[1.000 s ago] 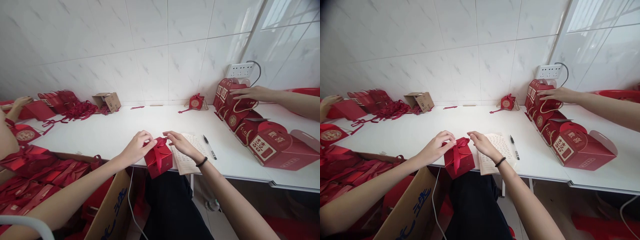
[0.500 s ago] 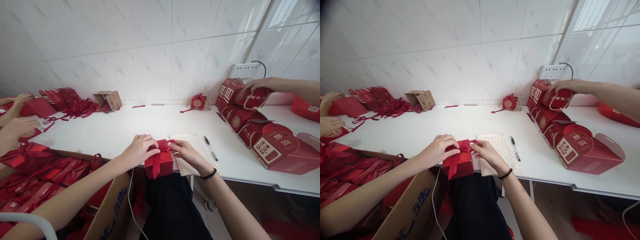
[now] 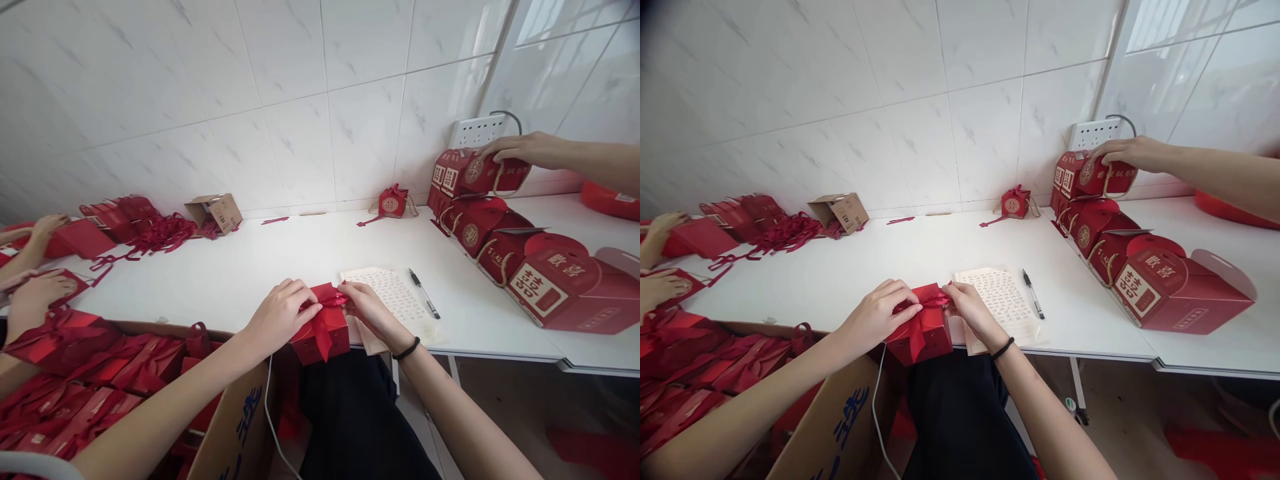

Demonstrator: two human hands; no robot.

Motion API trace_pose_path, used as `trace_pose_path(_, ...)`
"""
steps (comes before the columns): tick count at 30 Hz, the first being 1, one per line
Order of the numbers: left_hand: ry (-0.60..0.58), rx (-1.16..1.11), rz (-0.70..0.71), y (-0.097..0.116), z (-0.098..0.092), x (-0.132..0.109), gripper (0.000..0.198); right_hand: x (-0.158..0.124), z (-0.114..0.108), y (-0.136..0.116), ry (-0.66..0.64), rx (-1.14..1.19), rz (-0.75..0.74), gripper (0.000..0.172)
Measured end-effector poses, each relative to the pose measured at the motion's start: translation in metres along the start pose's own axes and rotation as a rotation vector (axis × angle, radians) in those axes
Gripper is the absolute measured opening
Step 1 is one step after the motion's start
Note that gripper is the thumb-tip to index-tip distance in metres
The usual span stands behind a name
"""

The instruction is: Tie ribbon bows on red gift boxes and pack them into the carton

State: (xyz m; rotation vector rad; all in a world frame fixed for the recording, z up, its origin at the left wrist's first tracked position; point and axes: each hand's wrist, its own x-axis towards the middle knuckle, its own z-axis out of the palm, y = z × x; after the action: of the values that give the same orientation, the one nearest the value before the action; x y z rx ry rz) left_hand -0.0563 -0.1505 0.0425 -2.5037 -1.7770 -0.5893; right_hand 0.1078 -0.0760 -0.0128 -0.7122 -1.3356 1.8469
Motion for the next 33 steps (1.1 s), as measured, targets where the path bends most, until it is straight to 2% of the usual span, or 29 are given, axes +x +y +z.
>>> trace_pose_path(3,0.023,-0.014,-0.031,0.001,0.002,0.001,0.015,-0.009,-0.002,0.005,-0.001,0.078,-0.019,0.025)
trace_pose_path(6,0.062,-0.044,-0.056,0.001,0.004,0.002,0.015,-0.018,-0.003,0.009,0.047,0.053,-0.053,0.025)
trace_pose_path(12,0.09,-0.112,-0.129,0.002,0.006,0.001,0.017,-0.042,0.007,0.008,0.199,-0.244,-0.208,0.029)
trace_pose_path(16,0.043,-0.166,-0.172,0.002,0.007,0.002,0.016,-0.061,0.018,0.006,0.226,-0.468,-0.273,0.03)
trace_pose_path(18,0.035,-0.187,-0.174,0.002,0.007,0.003,0.016,-0.065,0.022,0.006,0.222,-0.508,-0.286,0.029)
trace_pose_path(23,0.002,-0.252,-0.185,-0.002,0.005,0.003,0.01,-0.065,0.023,0.009,0.242,-0.458,-0.242,0.031)
trace_pose_path(27,0.006,-0.264,-0.191,-0.002,0.005,0.002,0.013,-0.067,0.019,0.013,0.214,-0.416,-0.22,0.03)
trace_pose_path(33,0.009,-0.277,-0.228,0.002,0.007,0.002,0.014,-0.072,0.017,0.022,0.239,-0.283,-0.23,0.03)
